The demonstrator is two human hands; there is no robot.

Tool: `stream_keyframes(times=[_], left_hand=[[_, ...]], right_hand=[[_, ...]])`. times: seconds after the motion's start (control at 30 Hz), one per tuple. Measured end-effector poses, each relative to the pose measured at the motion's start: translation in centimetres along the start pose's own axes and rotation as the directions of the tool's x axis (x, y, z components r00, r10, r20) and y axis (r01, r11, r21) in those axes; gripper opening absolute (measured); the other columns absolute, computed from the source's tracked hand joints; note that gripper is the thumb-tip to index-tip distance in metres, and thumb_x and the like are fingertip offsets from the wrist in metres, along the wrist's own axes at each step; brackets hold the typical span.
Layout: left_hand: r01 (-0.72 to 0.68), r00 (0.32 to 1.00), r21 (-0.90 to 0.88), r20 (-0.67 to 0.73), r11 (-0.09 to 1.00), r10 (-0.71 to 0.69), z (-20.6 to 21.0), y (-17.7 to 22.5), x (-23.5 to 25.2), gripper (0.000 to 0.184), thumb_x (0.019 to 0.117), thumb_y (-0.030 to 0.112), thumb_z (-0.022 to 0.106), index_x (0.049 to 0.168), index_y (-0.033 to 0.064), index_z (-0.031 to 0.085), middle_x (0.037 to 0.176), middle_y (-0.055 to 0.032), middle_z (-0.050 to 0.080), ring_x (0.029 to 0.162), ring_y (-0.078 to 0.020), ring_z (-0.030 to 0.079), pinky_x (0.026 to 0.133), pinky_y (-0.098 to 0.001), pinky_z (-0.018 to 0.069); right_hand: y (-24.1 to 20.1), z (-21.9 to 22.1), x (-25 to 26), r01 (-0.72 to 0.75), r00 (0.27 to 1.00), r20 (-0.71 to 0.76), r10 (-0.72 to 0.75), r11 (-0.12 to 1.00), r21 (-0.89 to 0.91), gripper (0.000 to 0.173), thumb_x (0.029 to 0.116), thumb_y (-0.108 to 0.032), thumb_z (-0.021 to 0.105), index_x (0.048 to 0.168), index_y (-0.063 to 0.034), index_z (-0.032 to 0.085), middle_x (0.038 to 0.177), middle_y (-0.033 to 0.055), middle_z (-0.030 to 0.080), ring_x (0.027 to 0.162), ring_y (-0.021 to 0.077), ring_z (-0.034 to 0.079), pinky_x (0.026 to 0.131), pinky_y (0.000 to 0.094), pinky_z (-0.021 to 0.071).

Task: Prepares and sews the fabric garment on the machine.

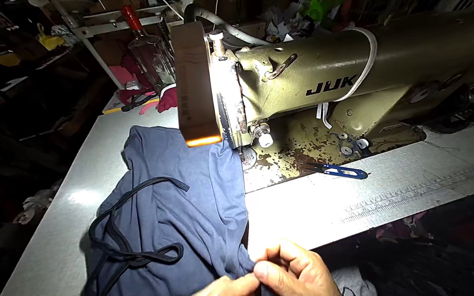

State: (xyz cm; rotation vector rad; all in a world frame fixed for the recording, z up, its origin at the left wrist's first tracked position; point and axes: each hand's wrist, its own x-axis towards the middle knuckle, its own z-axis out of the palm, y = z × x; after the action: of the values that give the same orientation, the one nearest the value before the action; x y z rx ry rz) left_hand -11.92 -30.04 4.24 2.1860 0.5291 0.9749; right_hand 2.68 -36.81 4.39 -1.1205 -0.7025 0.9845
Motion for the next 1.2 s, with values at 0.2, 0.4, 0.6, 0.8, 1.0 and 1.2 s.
stream_keyframes(times=[0.2, 0.4, 0.6, 0.8, 1.0, 1.2], left_hand=[[0.075, 0.994, 0.561, 0.027, 0.825, -0.108, -4.7, -8.9, 5.5, 0.045, 0.1006, 0.049, 0.048, 0.121, 0.0205, 0.076, 0.130, -0.0082, 0.069, 0.128, -0.0302, 0.060, 0.104, -0.0573, 0.0457], [0.543, 0.749, 0.787, -0.298, 0.293, -0.591, -7.6, -10.1, 4.4, 0.086, 0.1012, 0.066, 0.033, 0.156, -0.0005, 0.040, 0.157, -0.0387, 0.032, 0.142, -0.0653, 0.029, 0.103, -0.0808, 0.0292], [0.466, 0.867, 0.700, -0.239, 0.542, -0.437, -8.9, -6.3, 4.6, 0.068, 0.0965, 0.048, 0.058, 0.131, -0.0112, 0.060, 0.135, -0.0417, 0.051, 0.127, -0.0641, 0.046, 0.096, -0.0806, 0.0340], [0.009, 0.884, 0.050, 0.466, 0.999, -0.032, -5.2, -4.6, 8.3, 0.015, 0.0960, 0.028, 0.065, 0.103, 0.0168, 0.071, 0.103, 0.0054, 0.072, 0.107, -0.0019, 0.063, 0.109, -0.0388, 0.0410], [0.038, 0.807, 0.000, 0.590, 0.999, -0.031, -5.2, -5.0, 9.1, 0.010, 0.0881, 0.025, 0.070, 0.086, 0.0151, 0.066, 0.074, 0.0072, 0.061, 0.074, 0.0019, 0.054, 0.072, -0.0196, 0.0389], [0.080, 0.869, -0.004, 0.491, 0.997, -0.068, -5.3, -4.4, 8.2, 0.008, 0.0924, 0.020, 0.066, 0.088, 0.0138, 0.067, 0.078, 0.0056, 0.062, 0.080, 0.0004, 0.054, 0.077, -0.0214, 0.0379]], right_hand=[[0.7, -0.4, 0.8, 0.067, 0.997, -0.022, -0.071, 0.987, -0.146, 0.006, 0.0913, 0.002, 0.066, 0.093, -0.0005, 0.071, 0.081, -0.0038, 0.069, 0.073, -0.0040, 0.062, 0.069, 0.0144, 0.0524], [1.5, -0.9, 2.1, 0.075, 0.996, -0.025, -0.088, 0.939, -0.335, 0.009, 0.0930, -0.008, 0.066, 0.091, -0.0016, 0.071, 0.072, -0.0038, 0.063, 0.063, -0.0058, 0.053, 0.060, 0.0123, 0.0440], [1.8, -0.9, 3.0, 0.132, 0.991, 0.057, -0.121, 0.938, -0.321, 0.009, 0.0927, -0.007, 0.066, 0.089, -0.0008, 0.071, 0.072, -0.0026, 0.064, 0.063, -0.0057, 0.054, 0.060, 0.0116, 0.0446], [0.9, -1.0, 3.0, 0.252, 0.967, 0.124, -0.220, 0.887, -0.386, 0.010, 0.0937, -0.007, 0.067, 0.093, 0.0011, 0.074, 0.081, 0.0063, 0.072, 0.074, 0.0012, 0.065, 0.070, 0.0149, 0.0521], [1.0, -1.3, 2.9, 0.278, 0.960, 0.149, -0.238, 0.882, -0.379, 0.010, 0.0939, -0.005, 0.067, 0.092, 0.0025, 0.073, 0.080, 0.0085, 0.071, 0.074, 0.0033, 0.065, 0.069, 0.0157, 0.0511], [1.0, -1.3, 2.9, 0.219, 0.970, 0.189, -0.154, 0.889, -0.403, 0.025, 0.0902, -0.017, 0.076, 0.108, -0.0009, 0.071, 0.094, 0.0071, 0.074, 0.079, 0.0048, 0.067, 0.070, 0.0207, 0.0541]])
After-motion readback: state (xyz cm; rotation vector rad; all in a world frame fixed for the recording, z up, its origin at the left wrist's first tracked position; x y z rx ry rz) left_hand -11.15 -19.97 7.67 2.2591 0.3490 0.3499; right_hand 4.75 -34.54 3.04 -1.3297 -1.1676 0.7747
